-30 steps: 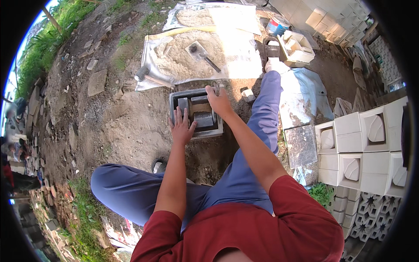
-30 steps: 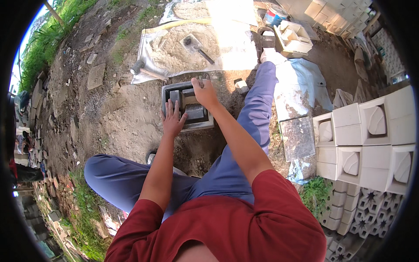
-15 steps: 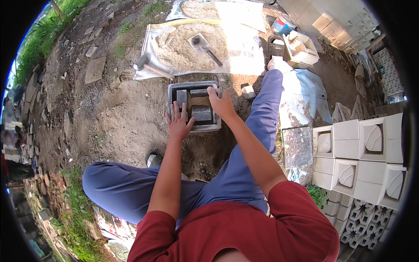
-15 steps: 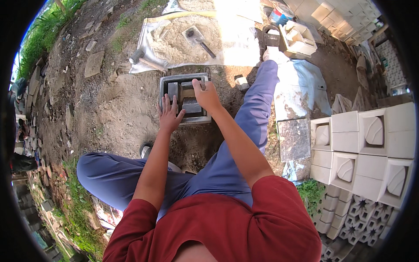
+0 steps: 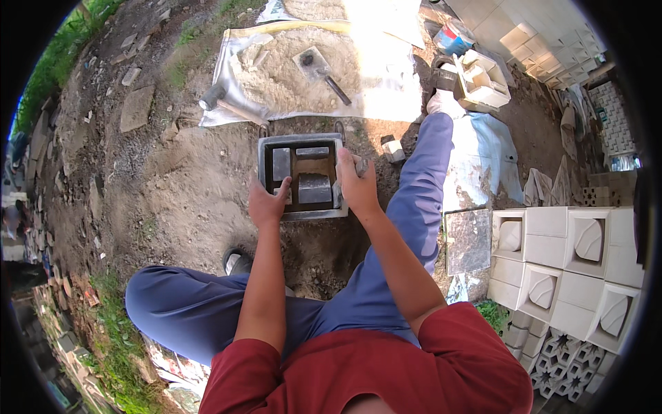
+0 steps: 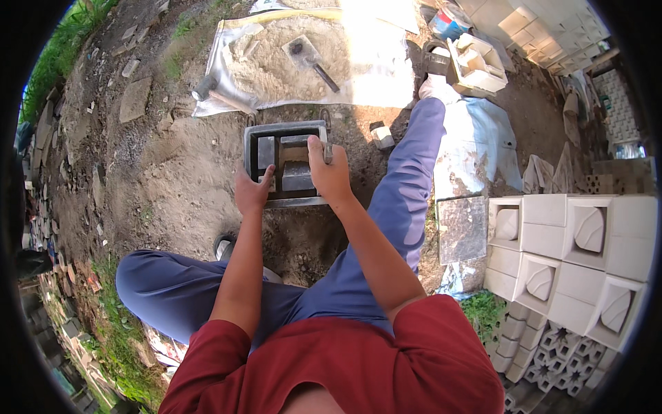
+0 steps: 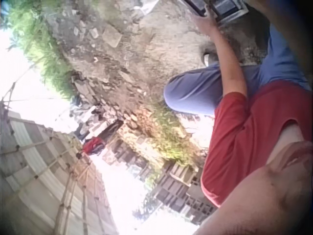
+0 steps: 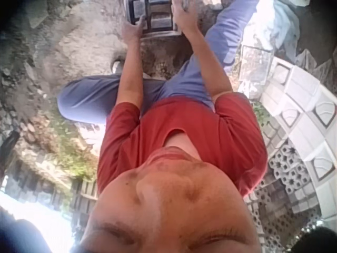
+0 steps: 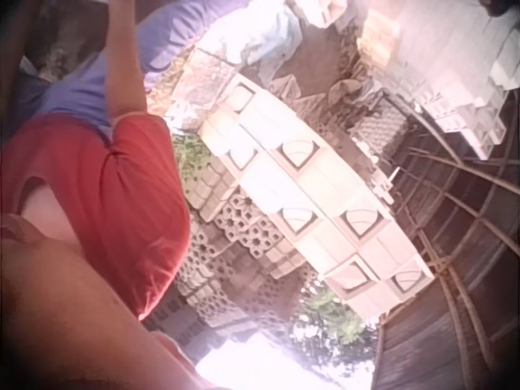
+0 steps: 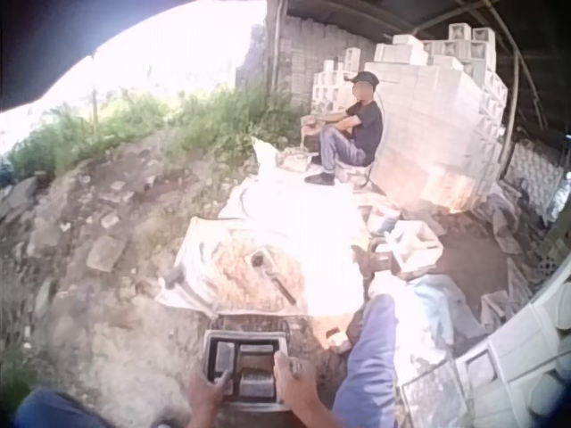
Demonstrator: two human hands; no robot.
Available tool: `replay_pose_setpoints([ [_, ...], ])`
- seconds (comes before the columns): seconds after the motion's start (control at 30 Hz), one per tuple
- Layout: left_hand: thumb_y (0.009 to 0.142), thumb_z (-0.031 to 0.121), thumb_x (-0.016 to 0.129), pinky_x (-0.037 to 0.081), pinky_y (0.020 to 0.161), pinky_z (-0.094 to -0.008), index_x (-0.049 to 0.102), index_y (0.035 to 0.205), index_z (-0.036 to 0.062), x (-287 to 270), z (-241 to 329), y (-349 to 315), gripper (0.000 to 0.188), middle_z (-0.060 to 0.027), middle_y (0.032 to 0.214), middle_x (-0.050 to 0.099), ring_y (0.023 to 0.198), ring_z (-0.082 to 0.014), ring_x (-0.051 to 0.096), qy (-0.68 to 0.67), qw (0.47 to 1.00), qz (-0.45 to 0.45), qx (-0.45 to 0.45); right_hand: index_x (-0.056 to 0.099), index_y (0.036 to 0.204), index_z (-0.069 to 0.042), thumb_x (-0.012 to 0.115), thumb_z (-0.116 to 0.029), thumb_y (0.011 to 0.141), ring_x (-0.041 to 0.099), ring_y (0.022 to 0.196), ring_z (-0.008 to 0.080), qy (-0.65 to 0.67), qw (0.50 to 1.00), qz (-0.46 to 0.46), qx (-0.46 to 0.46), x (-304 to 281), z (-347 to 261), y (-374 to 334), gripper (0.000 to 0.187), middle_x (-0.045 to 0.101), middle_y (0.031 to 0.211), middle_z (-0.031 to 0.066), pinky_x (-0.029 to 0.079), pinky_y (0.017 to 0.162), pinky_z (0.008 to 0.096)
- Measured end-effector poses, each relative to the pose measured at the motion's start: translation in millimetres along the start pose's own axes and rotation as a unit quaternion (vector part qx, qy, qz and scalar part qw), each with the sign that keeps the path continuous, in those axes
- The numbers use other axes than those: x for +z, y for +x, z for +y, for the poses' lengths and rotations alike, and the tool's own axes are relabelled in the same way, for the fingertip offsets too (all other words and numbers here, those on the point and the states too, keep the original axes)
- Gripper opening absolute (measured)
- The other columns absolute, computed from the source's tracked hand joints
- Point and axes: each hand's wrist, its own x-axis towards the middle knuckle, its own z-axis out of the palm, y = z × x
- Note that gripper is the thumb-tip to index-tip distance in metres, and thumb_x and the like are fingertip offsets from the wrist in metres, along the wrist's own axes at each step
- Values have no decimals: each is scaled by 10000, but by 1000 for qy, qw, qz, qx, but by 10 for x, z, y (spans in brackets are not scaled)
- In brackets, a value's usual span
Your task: The person cleans the interior grooves of a square construction mold and fills it with pieces of material.
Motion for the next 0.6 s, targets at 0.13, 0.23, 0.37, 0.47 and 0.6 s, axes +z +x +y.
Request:
replay_pose_setpoints([
  [0.13,740,737,714,537,881,-514,529,1346,7,16,-38,25,967,-251,1253,638,1089,-433,651,21,999,44,3,475,583,-78,543,-359,1059,353,485,61,34,999,-6,-32,71,82,51,557,404,519,-52,282,473,304],
  [0.23,748,764,685,545,827,-524,563,1246,39,-68,61,17,888,-241,1131,687,1007,-447,674,25,999,-9,-40,454,594,-91,522,-341,1071,340,509,46,125,992,31,-5,97,5,16,543,397,540,-67,264,478,293],
  [0.37,758,791,648,548,762,-533,567,1170,47,-29,64,49,855,-232,1041,709,913,-456,691,62,996,-23,-58,416,597,-118,513,-296,1077,329,487,51,-27,999,12,-34,105,90,100,521,365,537,-65,253,469,278],
  [0.47,767,807,622,548,749,-536,566,1158,43,-92,47,58,860,-231,1006,715,896,-454,694,73,995,-22,-68,436,620,-84,524,-326,1074,327,526,47,62,998,9,-24,186,-15,68,522,382,554,-69,262,489,292],
  [0.6,781,815,600,533,757,-556,564,1101,41,-2,89,15,838,-259,979,707,907,-471,687,54,996,-23,-62,415,605,-88,516,-336,1078,311,525,49,-12,997,38,-61,127,161,95,544,373,553,-68,251,488,292],
])
